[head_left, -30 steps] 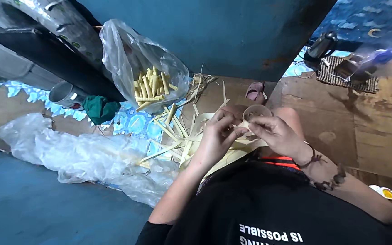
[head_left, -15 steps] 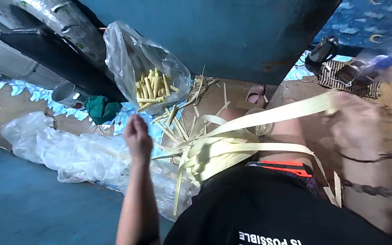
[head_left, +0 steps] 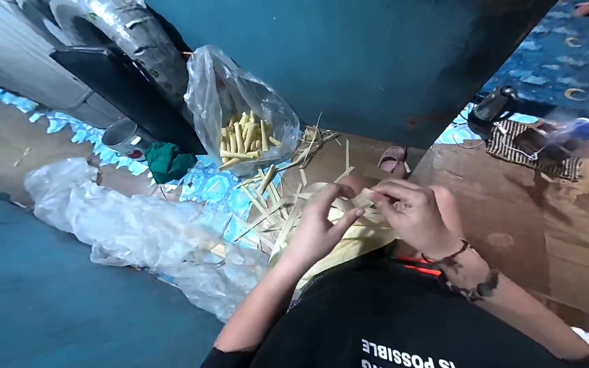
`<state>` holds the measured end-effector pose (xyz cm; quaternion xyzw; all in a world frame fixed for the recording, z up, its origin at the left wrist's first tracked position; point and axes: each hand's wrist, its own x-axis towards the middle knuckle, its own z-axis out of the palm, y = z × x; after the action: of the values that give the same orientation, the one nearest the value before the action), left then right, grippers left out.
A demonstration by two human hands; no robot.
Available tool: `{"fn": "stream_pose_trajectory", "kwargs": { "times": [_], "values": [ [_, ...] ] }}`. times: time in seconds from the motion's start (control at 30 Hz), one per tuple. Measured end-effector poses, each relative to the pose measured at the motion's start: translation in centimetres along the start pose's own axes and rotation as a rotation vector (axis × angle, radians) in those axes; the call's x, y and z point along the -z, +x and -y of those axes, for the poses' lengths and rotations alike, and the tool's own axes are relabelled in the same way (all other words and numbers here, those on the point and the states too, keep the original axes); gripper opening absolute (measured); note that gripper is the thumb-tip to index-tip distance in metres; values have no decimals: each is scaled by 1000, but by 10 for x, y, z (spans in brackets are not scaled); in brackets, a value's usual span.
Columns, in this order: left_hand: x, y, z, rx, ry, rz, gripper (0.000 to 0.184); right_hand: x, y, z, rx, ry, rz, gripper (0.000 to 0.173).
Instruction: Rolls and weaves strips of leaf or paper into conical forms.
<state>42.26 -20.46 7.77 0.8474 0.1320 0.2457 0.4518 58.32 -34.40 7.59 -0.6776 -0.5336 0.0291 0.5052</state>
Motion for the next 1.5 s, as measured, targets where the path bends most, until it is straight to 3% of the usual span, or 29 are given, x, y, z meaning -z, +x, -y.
{"fn": "stream_pose_trajectory", "kwargs": {
  "times": [0.1, 0.2, 0.33, 0.5, 0.57, 0.63, 0.77, 0.8, 0.83, 0.9, 0.93, 0.97, 1.0, 1.07, 1.1, 1.17, 1.23, 1.27, 1.3, 1.37, 1.4, 1.47, 1.5],
  "values": [
    [-6, 10, -6, -79, -178, -23, 17, 10, 9, 14, -287, 404, -1, 13],
    [-6, 15, -10, -71, -208, 10, 16, 12, 7, 15, -617, 759, 116, 10],
    [-9, 15, -4, -21, -144, 49, 23, 15, -5, 8, -569, 719, 332, 28],
    [-10, 14, -5, -26, -148, 77, 18, 13, -2, 10, -727, 749, 123, 18],
    [-12, 15, -4, -27, -143, 49, 18, 7, -5, 9, -667, 730, 192, 16],
    [-12, 16, -3, -37, -102, 53, 20, 7, -11, 7, -557, 664, 267, 26],
    [-13, 15, -2, -81, -141, 103, 15, 9, -12, 9, -712, 768, 140, 29],
    [-13, 15, -2, -67, -156, 145, 16, 9, -13, 9, -670, 715, 130, 25],
    [-12, 16, -2, -41, -166, 177, 17, 8, -17, 7, -542, 566, 118, 21],
    [-9, 17, 0, -3, -180, 192, 17, 5, -27, -2, -185, 183, 60, 39],
    [-8, 18, 0, -4, -182, 195, 16, 3, -30, -4, -98, 125, 44, 41],
    [-6, 18, 0, -11, -184, 208, 15, 4, -32, -4, -151, 206, 77, 36],
    [-6, 19, -1, -16, -180, 227, 15, 8, -31, -1, -333, 414, 146, 31],
    [-4, 21, -1, 2, -185, 281, 16, 13, -25, 4, -743, 831, 201, 38],
    [-4, 22, -1, 10, -190, 299, 18, 14, -26, 5, -791, 868, 192, 38],
    [-5, 25, 1, 30, -183, 302, 15, 11, -36, -2, -496, 579, 160, 30],
    [-4, 27, 1, 70, -183, 306, 14, 7, -43, -11, -186, 214, 83, 45],
    [-3, 28, 0, 83, -192, 321, 15, 8, -44, -11, -212, 240, 85, 39],
    [-4, 28, -1, 87, -197, 339, 15, 11, -41, -7, -385, 432, 122, 29],
    [-6, 29, -1, 75, -197, 366, 14, 18, -32, -2, -797, 870, 152, 33],
    [-6, 29, 0, 74, -196, 369, 13, 19, -32, -2, -831, 905, 156, 34],
    [-5, 32, 3, 79, -190, 353, 13, 15, -40, -9, -534, 614, 138, 29],
    [-5, 33, 4, 87, -188, 345, 12, 12, -44, -14, -366, 424, 117, 38]
  ]
}}
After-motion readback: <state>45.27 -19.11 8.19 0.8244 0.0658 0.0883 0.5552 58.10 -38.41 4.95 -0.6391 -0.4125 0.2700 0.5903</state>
